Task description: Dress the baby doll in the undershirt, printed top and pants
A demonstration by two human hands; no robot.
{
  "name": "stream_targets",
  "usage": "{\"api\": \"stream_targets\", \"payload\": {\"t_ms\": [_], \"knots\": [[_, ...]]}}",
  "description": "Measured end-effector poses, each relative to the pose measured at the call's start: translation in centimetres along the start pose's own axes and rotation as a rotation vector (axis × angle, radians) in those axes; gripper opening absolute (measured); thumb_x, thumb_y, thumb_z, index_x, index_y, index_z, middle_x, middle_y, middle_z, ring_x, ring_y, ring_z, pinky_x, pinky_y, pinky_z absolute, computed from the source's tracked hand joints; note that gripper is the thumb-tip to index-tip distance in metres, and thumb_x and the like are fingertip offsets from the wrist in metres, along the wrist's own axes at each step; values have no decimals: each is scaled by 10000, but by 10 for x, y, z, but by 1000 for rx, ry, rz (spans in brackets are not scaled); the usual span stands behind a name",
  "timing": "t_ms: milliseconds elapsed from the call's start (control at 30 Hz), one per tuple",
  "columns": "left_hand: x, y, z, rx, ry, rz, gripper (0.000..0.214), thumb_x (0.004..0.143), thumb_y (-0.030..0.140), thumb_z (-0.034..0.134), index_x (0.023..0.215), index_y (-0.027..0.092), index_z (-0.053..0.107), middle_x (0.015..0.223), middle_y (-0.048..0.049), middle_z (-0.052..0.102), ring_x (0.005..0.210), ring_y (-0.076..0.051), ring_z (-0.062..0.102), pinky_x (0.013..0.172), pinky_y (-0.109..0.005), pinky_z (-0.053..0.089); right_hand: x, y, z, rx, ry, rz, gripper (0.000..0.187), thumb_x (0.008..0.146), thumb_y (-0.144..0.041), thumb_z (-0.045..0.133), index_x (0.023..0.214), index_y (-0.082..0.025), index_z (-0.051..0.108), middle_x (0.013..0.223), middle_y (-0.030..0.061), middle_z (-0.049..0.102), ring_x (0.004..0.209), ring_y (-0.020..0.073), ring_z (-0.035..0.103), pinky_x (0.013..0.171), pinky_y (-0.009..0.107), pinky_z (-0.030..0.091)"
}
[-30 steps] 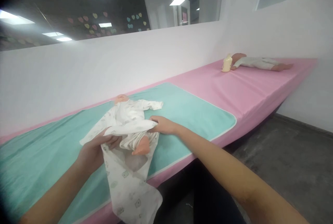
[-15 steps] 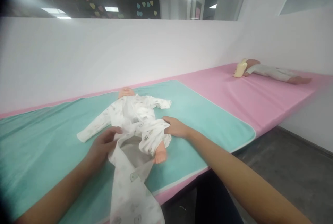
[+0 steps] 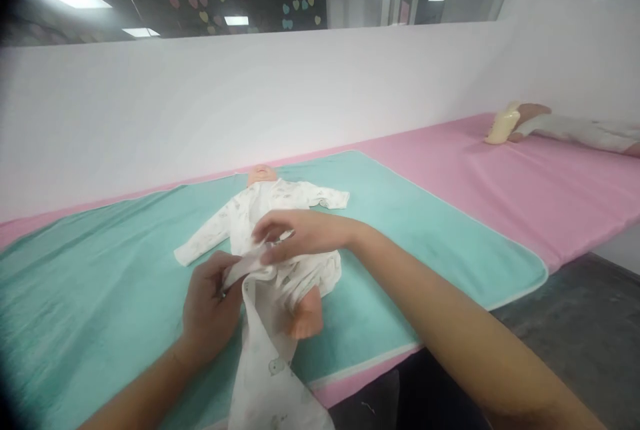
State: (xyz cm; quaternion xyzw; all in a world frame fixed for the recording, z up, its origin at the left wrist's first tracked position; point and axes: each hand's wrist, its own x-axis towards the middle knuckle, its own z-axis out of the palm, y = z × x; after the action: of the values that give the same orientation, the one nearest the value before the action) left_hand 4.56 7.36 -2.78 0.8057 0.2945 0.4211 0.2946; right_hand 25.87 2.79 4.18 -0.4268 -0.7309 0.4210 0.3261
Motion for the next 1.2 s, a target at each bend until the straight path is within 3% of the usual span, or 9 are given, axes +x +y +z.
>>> {"api": "stream_targets", "payload": {"t_ms": [100,200,367,433,567,733,867,1033,1200], "knots": [[4,1,-3,104,41,-108,163,750,274,572,902,216,552,701,3,525,615,-152,464,583,-262,368,21,6,3,-176,-124,74,289,650,-354,684,884,-213,589,827,-13,590,738,136,541,602,228,413],[8,3,-1,82,28,-179,255,741,290,594,983,230,540,795,-5,583,673,-160,510,601,-255,388,25,24,10,-174,123,8,179,634,-208,625,790,-200,539,746,-38,535,679,111,492,569,212,373],[18,2,-4,-13,-243,-263,264,729,341,625,971,237,607,754,-1,606,645,-156,503,570,-244,363,13,32,12,-50,513,-114,164,624,-125,571,734,-192,469,712,-44,461,631,86,424,564,208,341],[22,-4,-11,-139,-350,-341,199,724,354,637,865,215,629,711,-3,585,634,-148,493,563,-238,357,8,29,7,60,443,-108,206,626,-144,616,768,-193,476,748,-40,483,642,83,444,571,204,357],[24,-17,-22,-518,-460,-502,231,682,373,683,750,173,590,686,-10,561,619,-143,511,551,-233,377,5,25,0,194,48,0,293,622,-257,705,861,-197,546,828,-24,545,701,100,508,583,203,395],[23,-14,-19,-781,-402,-587,280,692,427,663,730,172,555,647,-7,555,558,-131,509,528,-240,406,5,20,13,103,-201,143,279,647,-367,701,853,-189,641,812,-3,619,727,138,557,594,221,408],[23,-6,-14,-734,-359,-573,258,727,432,631,768,185,567,636,3,547,552,-127,498,509,-229,399,7,23,27,311,-117,166,228,648,-327,703,806,-172,650,769,-1,630,695,135,567,593,227,427],[23,0,-17,-453,-624,-472,348,643,291,726,961,196,624,869,-52,643,776,-231,573,645,-303,454,11,39,33,822,124,120,80,617,-177,646,682,-134,628,632,-5,607,591,127,563,557,241,454],[21,-2,-13,-545,-460,-533,289,678,335,690,916,189,614,846,-55,633,765,-229,577,643,-307,460,11,45,35,997,96,125,182,576,-126,646,757,-146,628,642,1,621,604,151,590,545,245,468]]}}
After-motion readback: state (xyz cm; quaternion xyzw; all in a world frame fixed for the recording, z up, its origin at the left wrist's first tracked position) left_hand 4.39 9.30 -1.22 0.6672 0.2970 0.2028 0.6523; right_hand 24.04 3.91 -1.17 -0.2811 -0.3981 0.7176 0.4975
